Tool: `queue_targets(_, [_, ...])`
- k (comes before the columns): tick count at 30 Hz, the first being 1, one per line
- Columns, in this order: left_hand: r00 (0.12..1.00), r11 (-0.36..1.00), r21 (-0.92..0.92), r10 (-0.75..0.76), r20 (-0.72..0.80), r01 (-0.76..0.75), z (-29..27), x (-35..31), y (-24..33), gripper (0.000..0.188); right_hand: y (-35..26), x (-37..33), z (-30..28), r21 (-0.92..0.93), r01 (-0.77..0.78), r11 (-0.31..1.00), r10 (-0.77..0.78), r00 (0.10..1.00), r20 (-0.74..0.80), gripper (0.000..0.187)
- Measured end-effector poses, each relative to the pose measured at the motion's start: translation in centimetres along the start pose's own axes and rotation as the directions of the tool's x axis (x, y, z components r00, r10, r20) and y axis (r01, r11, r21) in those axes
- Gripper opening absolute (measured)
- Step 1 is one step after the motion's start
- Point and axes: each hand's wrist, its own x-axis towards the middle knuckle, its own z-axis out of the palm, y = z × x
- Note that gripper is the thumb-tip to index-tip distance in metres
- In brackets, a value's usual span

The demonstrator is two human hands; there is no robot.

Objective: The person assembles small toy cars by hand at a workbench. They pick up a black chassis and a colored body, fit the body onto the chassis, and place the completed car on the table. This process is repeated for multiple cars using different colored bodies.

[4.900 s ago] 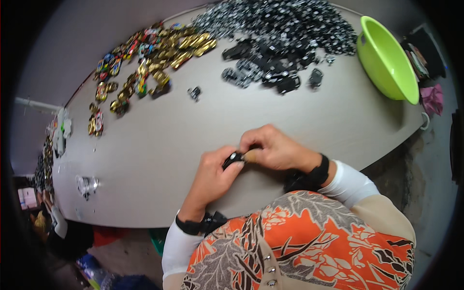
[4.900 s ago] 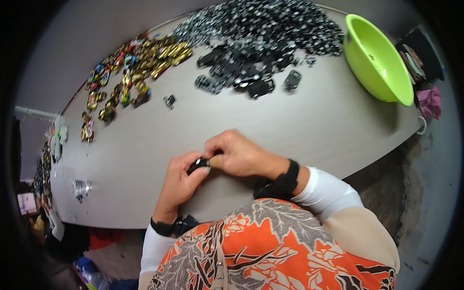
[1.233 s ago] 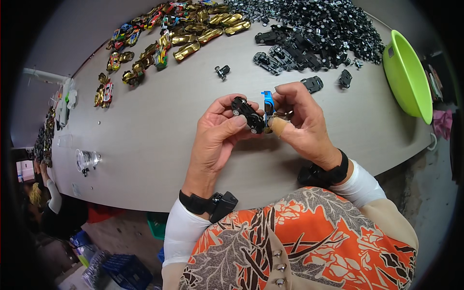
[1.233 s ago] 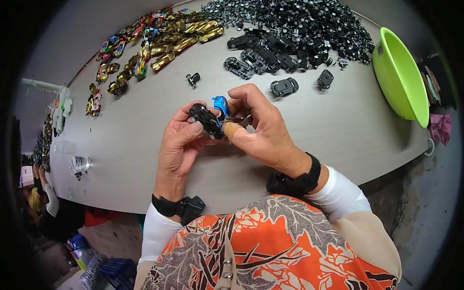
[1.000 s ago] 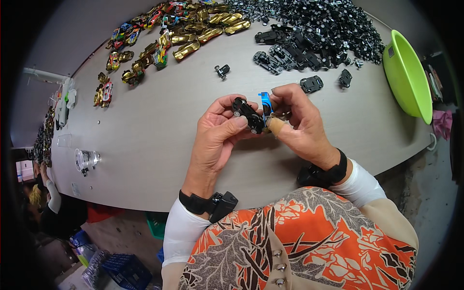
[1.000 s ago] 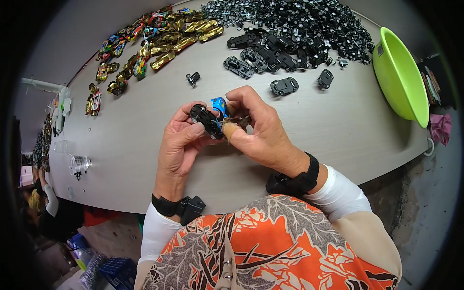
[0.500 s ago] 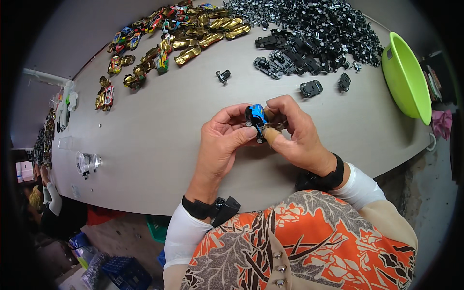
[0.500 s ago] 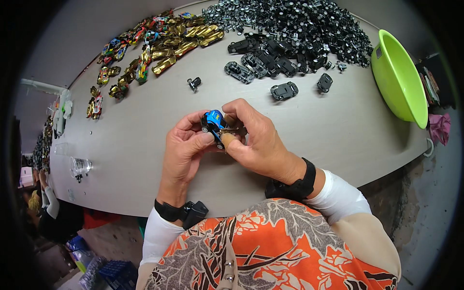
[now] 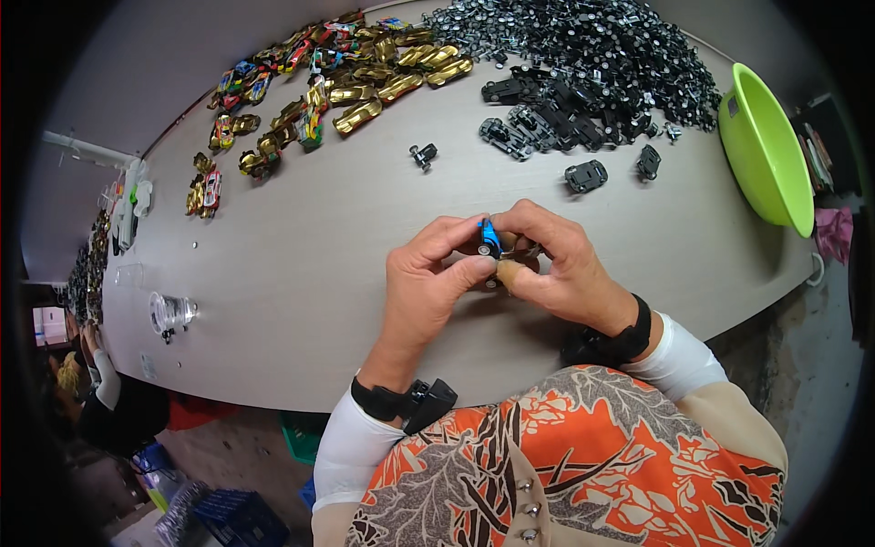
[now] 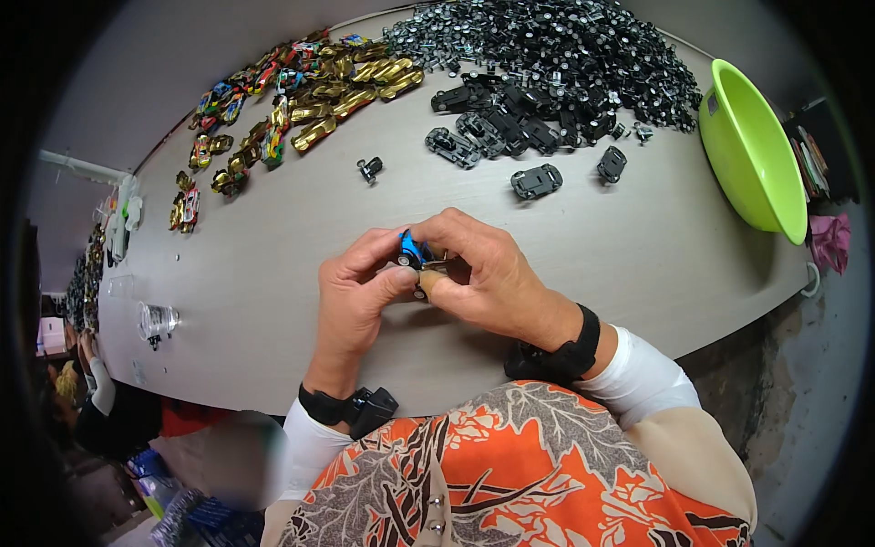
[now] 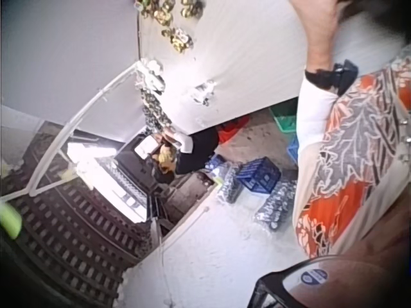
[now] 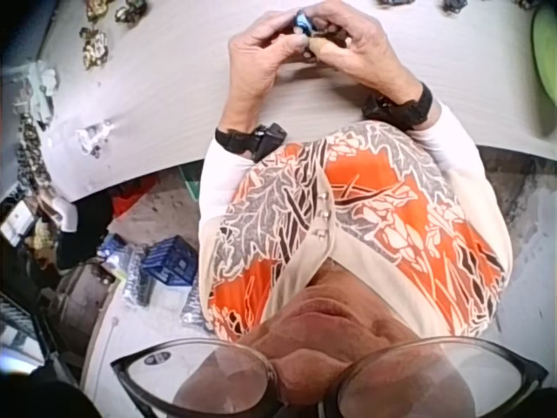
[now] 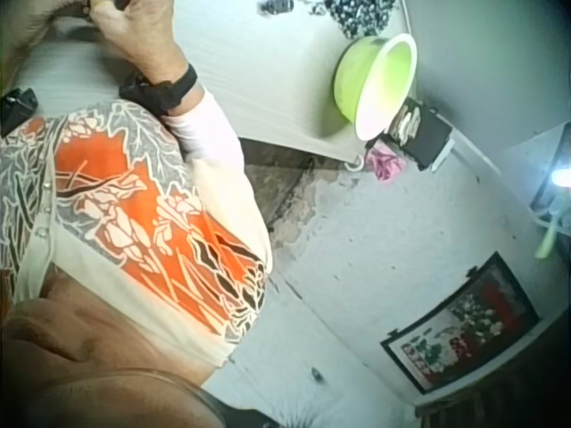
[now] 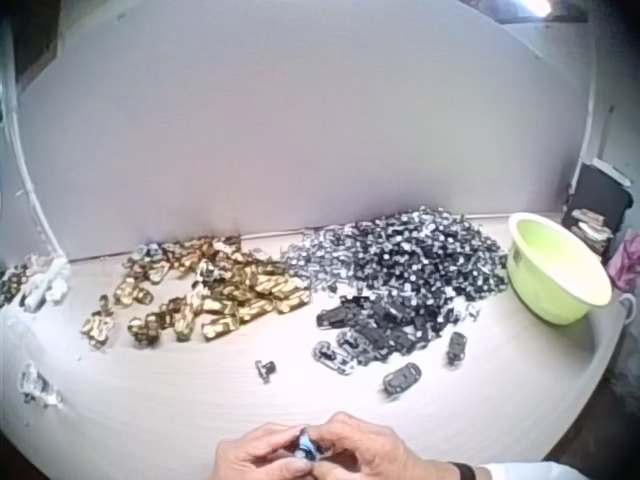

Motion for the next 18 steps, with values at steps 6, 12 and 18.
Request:
queue_targets(6, [0.987, 0.951, 0.267, 0.155, 0.039, -0.159, 0.4, -0.1, -0.2, 0.033, 0.0, -0.1, -0.1, -0.004, -0.025, 1.0, 0.025, 0.999, -0.026, 0.028])
queue_targets(12, [0.99, 0.981, -0.132, -0.144, -0.01, 0.141, 0.5, 0.0, -0.1, 0.027, 0.2, -0.2, -0.9, -0.003, 0.003, 1.0, -0.003, 0.999, 0.037, 0.023])
queue_targets(18, [0.942, 0.927, -0.165, -0.326, 0.082, 0.336, 0.0, -0.2, 0.3, 0.02, 0.6, -0.6, -2.5, 0.322, -0.259, 0.911, 0.219, 0.963, 0.155, 0.011])
